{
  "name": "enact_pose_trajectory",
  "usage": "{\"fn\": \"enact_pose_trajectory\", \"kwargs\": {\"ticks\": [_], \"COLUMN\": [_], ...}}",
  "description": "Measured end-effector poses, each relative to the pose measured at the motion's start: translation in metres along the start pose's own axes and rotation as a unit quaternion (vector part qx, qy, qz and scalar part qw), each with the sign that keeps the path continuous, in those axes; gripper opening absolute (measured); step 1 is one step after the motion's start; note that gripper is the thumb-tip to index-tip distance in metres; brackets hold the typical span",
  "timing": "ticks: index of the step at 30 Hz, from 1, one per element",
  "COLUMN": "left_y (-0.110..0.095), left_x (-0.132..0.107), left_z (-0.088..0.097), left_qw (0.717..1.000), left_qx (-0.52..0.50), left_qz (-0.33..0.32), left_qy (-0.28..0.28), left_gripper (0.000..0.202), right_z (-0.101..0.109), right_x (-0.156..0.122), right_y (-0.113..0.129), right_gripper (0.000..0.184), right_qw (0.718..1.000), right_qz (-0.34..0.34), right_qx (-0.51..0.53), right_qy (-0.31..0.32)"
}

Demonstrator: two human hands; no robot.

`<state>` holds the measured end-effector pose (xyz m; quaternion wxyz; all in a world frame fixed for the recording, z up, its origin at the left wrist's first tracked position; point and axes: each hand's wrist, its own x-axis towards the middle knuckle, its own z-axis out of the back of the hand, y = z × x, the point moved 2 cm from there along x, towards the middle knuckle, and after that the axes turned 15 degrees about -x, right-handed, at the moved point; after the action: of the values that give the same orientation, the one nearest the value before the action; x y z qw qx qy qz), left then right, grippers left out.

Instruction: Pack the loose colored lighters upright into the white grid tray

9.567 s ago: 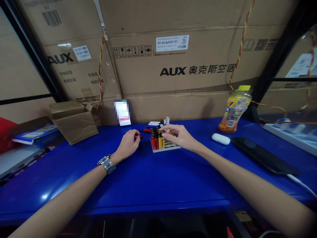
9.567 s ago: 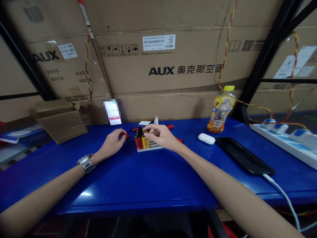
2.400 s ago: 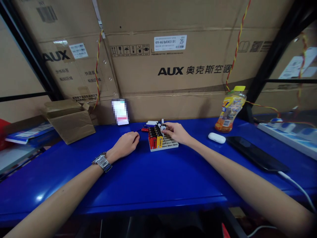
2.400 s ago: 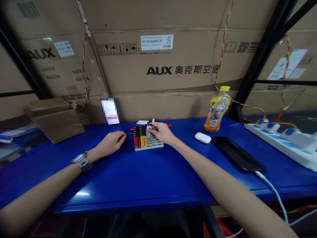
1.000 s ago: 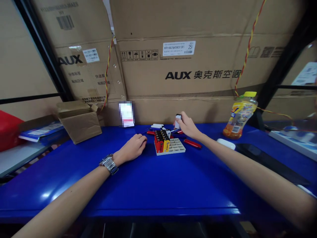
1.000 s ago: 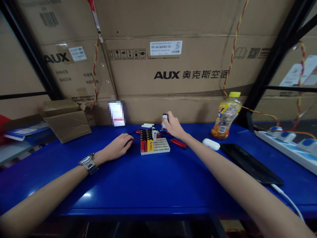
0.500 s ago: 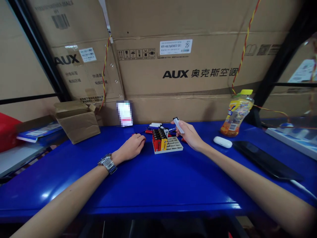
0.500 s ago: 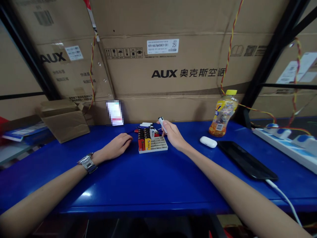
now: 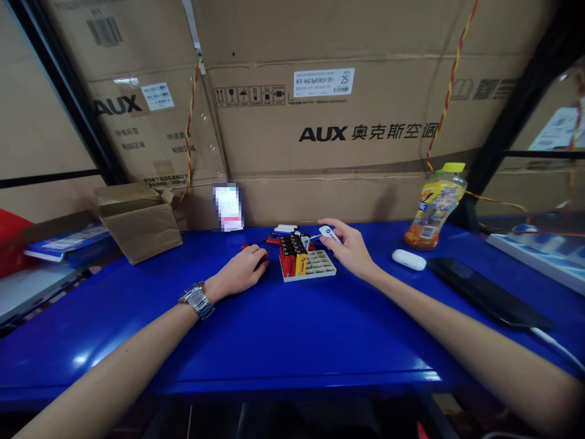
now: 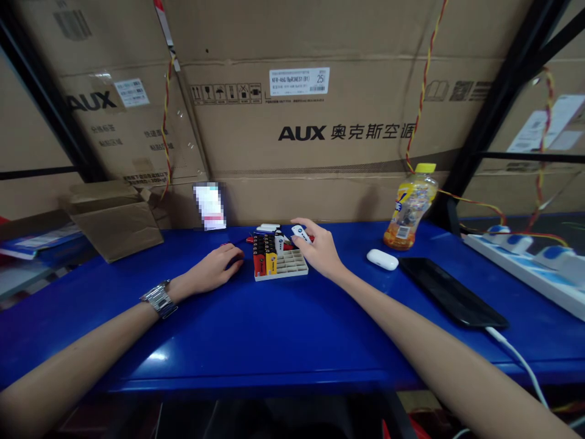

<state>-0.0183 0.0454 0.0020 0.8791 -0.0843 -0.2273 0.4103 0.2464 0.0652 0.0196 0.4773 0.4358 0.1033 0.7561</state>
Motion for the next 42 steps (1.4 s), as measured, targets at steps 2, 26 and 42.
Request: {"fn": "enact_pose_trajectory", "kwargs": {"ticks": [2,26,42], "left_y": [0.000,0.000,0.001], "left_x": [0.000,0.000,0.000], "left_z": [0.000,0.000,-0.001], "left_qw": [1.000,1.000,1.000], "left_qx": [0.000,-0.008,0.004], "left_qz": [0.000,-0.002,0.003], "left_qy": [0.001,-0.006,0.004], "left_gripper": [0.020,0.020,0.021], "right_z": [0.001,0.003,-0.013], "right_x": [0.000,-0.002,0.007], "right_y": [0.000,0.007,0.000], "right_gripper": [0.030,0.022,0.028], "right_qw": [1.000,0.995,0.991], "right_qz": [-0.001,0.035,0.006], "right_qx": [-0.006,-0.082,0.128], "right_qy": [-0.017,-0.051,-0.023]}}
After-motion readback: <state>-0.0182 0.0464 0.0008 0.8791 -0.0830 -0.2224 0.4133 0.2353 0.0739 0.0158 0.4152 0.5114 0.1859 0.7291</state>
